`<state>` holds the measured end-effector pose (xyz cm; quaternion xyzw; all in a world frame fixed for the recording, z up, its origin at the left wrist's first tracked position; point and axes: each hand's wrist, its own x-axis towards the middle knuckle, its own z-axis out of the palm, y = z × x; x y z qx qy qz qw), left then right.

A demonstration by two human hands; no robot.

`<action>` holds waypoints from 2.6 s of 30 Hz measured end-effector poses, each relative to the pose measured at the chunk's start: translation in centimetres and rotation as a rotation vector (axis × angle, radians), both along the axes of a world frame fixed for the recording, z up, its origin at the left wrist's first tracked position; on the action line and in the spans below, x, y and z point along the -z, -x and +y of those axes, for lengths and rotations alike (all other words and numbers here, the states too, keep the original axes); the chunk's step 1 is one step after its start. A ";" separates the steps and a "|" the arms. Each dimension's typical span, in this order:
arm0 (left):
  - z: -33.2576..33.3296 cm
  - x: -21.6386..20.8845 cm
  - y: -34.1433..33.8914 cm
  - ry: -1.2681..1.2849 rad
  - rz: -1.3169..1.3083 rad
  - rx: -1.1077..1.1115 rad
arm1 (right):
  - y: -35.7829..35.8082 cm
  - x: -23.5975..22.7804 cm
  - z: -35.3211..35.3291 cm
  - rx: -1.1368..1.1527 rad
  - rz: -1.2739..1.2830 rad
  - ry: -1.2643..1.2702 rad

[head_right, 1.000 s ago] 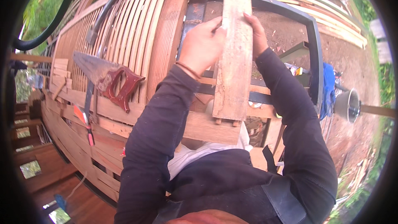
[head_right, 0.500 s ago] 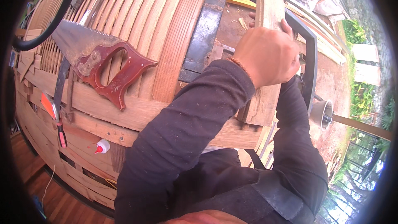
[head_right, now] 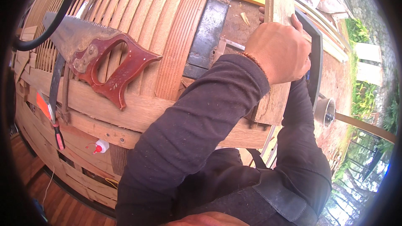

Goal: The person uses a corded drill to fasten wooden slats to a metal frame. They then use a hand saw to cut a wooden piece and fit it into the frame, adjusting the slats by hand to complete the assembly.

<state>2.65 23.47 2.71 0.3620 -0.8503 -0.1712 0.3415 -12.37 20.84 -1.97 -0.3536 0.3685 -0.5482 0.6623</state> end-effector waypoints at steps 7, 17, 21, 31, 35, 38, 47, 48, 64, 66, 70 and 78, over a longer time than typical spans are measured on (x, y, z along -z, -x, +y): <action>0.1 -0.1 0.3 -0.030 0.077 0.032 | 2.4 1.1 -1.4 -0.114 -0.117 0.004; 0.0 0.2 -0.3 -0.018 0.126 0.001 | 2.5 2.0 -0.9 -0.103 -0.162 -0.100; 0.2 -0.2 0.2 0.005 0.027 0.042 | 2.9 1.8 -0.4 -0.049 -0.140 -0.073; 0.0 0.2 -0.2 -0.005 0.159 0.017 | 0.6 0.4 0.6 -0.020 -0.104 -0.021; 0.1 0.3 -0.5 -0.005 0.188 0.048 | 0.6 1.0 0.4 -0.024 -0.111 -0.029; 0.4 0.0 -0.4 -0.018 0.206 0.063 | 1.1 0.6 1.0 0.001 -0.095 -0.032; 0.0 0.3 -0.4 -0.022 0.116 -0.037 | 1.1 1.8 0.6 -0.015 -0.119 -0.032; -0.3 0.3 -0.3 -0.034 0.098 -0.101 | 1.1 2.0 0.6 -0.015 -0.126 -0.028; -0.7 1.2 0.2 -0.405 -0.048 -0.341 | 5.7 6.2 -2.8 -0.034 -0.196 -0.021; -0.7 1.1 0.1 -0.411 -0.032 -0.329 | 5.2 5.6 -2.8 -0.115 -0.175 0.035; -0.7 0.8 0.1 -0.408 -0.033 -0.307 | 4.7 4.9 -2.5 -0.043 -0.165 0.006; -0.6 0.7 0.0 -0.428 -0.044 -0.307 | 4.4 5.0 -2.3 -0.049 -0.194 -0.002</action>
